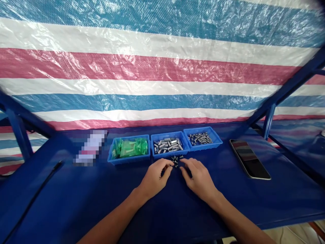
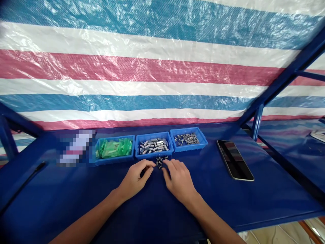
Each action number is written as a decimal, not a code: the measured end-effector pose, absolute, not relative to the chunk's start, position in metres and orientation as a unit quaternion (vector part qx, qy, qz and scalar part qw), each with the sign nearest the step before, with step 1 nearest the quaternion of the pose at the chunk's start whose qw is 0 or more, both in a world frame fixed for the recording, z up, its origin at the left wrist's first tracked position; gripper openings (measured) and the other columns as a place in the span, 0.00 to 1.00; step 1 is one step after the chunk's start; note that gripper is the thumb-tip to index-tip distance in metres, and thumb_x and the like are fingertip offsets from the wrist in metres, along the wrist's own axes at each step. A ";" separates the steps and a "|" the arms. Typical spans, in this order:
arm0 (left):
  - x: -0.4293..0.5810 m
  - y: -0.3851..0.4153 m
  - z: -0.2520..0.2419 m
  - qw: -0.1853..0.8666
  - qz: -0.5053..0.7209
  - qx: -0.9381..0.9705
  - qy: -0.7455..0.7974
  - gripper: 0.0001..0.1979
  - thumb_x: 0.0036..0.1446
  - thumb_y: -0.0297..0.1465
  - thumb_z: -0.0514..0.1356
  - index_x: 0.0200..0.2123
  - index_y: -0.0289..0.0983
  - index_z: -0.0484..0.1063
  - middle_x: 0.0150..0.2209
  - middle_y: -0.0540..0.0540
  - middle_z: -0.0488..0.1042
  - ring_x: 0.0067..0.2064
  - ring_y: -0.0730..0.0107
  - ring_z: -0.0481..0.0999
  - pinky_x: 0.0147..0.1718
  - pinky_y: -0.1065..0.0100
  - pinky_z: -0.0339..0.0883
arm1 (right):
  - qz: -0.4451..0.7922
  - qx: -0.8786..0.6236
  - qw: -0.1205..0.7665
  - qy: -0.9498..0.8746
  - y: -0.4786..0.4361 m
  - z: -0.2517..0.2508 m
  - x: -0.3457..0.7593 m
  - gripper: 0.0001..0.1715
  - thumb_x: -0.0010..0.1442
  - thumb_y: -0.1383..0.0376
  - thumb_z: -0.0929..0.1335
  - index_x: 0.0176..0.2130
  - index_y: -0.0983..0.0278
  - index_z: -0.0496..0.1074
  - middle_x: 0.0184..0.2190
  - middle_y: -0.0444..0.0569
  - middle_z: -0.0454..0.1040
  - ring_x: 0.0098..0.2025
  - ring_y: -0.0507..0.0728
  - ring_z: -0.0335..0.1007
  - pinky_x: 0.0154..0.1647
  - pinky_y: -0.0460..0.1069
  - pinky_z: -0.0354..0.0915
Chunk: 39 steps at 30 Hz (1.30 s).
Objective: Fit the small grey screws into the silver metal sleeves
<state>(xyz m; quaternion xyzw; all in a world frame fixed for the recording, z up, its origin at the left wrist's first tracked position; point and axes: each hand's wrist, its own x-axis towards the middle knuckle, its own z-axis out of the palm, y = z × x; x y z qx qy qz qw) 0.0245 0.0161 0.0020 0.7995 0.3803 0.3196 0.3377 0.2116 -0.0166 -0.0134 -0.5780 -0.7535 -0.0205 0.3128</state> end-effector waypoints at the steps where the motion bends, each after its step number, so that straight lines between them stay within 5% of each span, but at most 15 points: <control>1: 0.024 0.017 0.001 0.335 0.318 0.800 0.383 0.08 0.60 0.28 0.52 0.39 0.37 0.70 0.34 0.47 0.74 0.34 0.69 0.73 0.37 0.68 0.67 | -0.005 -0.562 0.298 -0.772 -0.019 -0.018 0.207 0.14 0.62 0.66 0.60 0.46 0.64 0.69 0.33 0.52 0.73 0.35 0.57 0.68 0.36 0.51 0.63; 7: 0.024 0.015 0.002 0.337 0.309 0.805 0.379 0.08 0.60 0.27 0.52 0.39 0.36 0.71 0.35 0.46 0.75 0.35 0.69 0.74 0.36 0.70 0.67 | 0.028 -0.525 0.255 -0.812 -0.017 -0.025 0.198 0.11 0.61 0.68 0.60 0.40 0.63 0.71 0.32 0.51 0.70 0.35 0.58 0.64 0.36 0.52 0.63; 13: 0.022 0.013 0.003 0.346 0.313 0.805 0.368 0.09 0.61 0.27 0.51 0.39 0.36 0.71 0.36 0.46 0.75 0.37 0.68 0.74 0.38 0.69 0.67 | 0.082 -0.532 0.313 -0.783 -0.020 -0.031 0.197 0.11 0.61 0.71 0.59 0.36 0.64 0.69 0.33 0.51 0.69 0.35 0.57 0.65 0.37 0.53 0.64; 20: 0.022 0.012 0.004 0.349 0.306 0.801 0.377 0.09 0.61 0.28 0.51 0.40 0.36 0.71 0.34 0.46 0.74 0.33 0.69 0.73 0.33 0.69 0.67 | 0.205 -0.564 0.401 -0.692 -0.023 -0.024 0.198 0.17 0.61 0.67 0.60 0.48 0.63 0.69 0.34 0.50 0.67 0.31 0.54 0.66 0.30 0.49 0.66; 25: 0.022 0.012 0.001 0.340 0.323 0.798 0.378 0.09 0.60 0.27 0.51 0.40 0.36 0.70 0.33 0.46 0.73 0.33 0.69 0.72 0.34 0.69 0.68 | 0.349 -0.571 0.468 -0.577 -0.022 -0.015 0.197 0.13 0.58 0.58 0.65 0.39 0.63 0.73 0.34 0.51 0.72 0.35 0.56 0.69 0.34 0.51 0.67; 33: 0.023 0.005 0.004 0.290 0.368 0.833 0.294 0.16 0.55 0.23 0.55 0.48 0.37 0.65 0.45 0.41 0.69 0.47 0.63 0.70 0.46 0.63 0.68 | 0.560 -0.538 0.508 -0.373 -0.027 0.000 0.173 0.20 0.50 0.51 0.71 0.27 0.66 0.70 0.17 0.41 0.65 0.19 0.48 0.58 0.20 0.44 0.55; 39: 0.024 0.007 0.000 0.316 0.380 0.808 0.323 0.14 0.57 0.23 0.52 0.47 0.37 0.64 0.40 0.44 0.70 0.40 0.68 0.72 0.40 0.66 0.70 | 0.592 -0.510 0.530 -0.330 -0.028 -0.004 0.164 0.19 0.49 0.52 0.72 0.28 0.66 0.72 0.19 0.42 0.67 0.20 0.48 0.58 0.20 0.44 0.55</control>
